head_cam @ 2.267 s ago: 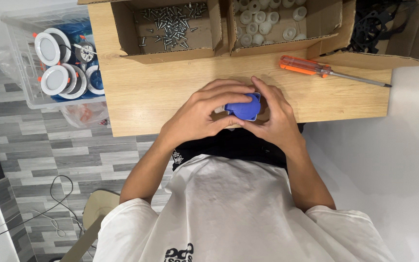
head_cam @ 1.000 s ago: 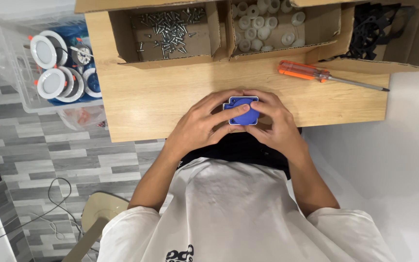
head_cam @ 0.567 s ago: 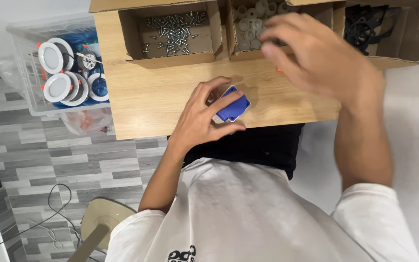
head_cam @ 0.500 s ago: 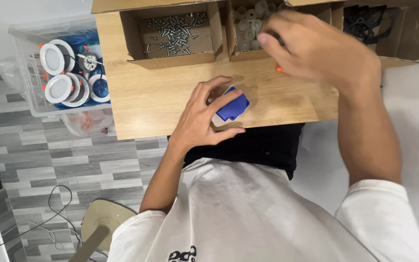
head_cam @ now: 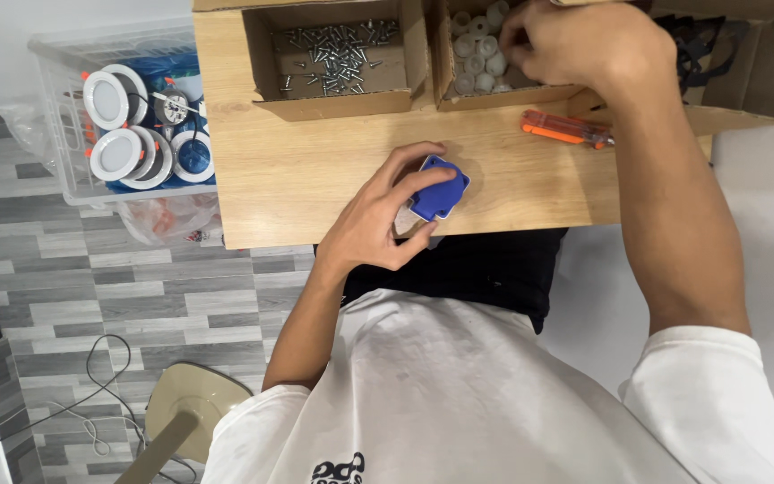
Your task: The person assembles a blue electrical component into a white plastic housing. They insert a small white plastic piece into the blue component, then use a screwdriver to secure it with screws. The person repeats this process with a second component.
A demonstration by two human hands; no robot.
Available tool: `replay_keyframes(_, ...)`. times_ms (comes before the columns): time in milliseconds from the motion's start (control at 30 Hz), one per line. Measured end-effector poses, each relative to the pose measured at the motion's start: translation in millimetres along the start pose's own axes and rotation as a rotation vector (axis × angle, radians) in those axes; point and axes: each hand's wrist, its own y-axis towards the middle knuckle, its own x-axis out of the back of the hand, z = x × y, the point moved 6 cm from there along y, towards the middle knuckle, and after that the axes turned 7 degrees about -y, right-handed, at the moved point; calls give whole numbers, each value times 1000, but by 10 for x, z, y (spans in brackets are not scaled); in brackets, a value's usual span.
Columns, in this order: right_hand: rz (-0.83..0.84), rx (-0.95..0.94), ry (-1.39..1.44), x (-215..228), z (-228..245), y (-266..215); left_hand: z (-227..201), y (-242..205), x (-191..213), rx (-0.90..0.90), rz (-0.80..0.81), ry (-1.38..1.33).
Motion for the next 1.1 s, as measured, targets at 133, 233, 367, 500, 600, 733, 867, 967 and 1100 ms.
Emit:
replay_keyframes(133, -93, 87, -45, -174, -218, 345, 46, -14, 3, -7, -49, 26)
replay_keyframes(233, -226, 215, -6, -183, -280, 422, 86, -29, 1, 13, -87, 52)
replay_keyframes(367, -233, 241, 40, -82, -232, 140, 73, -4, 15, -9, -121, 59)
replay_keyframes(500, -362, 446, 253, -38, -144, -232, 63, -9, 32, 31, -117, 93)
replay_keyframes(600, -625, 692, 289, -124, -149, -537, 39, -4, 18, 25, -62, 49)
replay_keyframes(733, -800, 825, 482, -278, -138, -962, 19, 30, -13, 7, 33, 58)
replay_keyframes(867, -763, 1075, 725, -704, -228, -939, 122, -8, -39, 19, 18, 67)
replay_keyframes(967, -700, 1014, 897, -1018, -248, -899, 106, -3, -29, -13, -22, 43)
replay_keyframes(1100, -703, 868, 954, -1314, -239, -789, 165, -9, -17, -13, -141, 55)
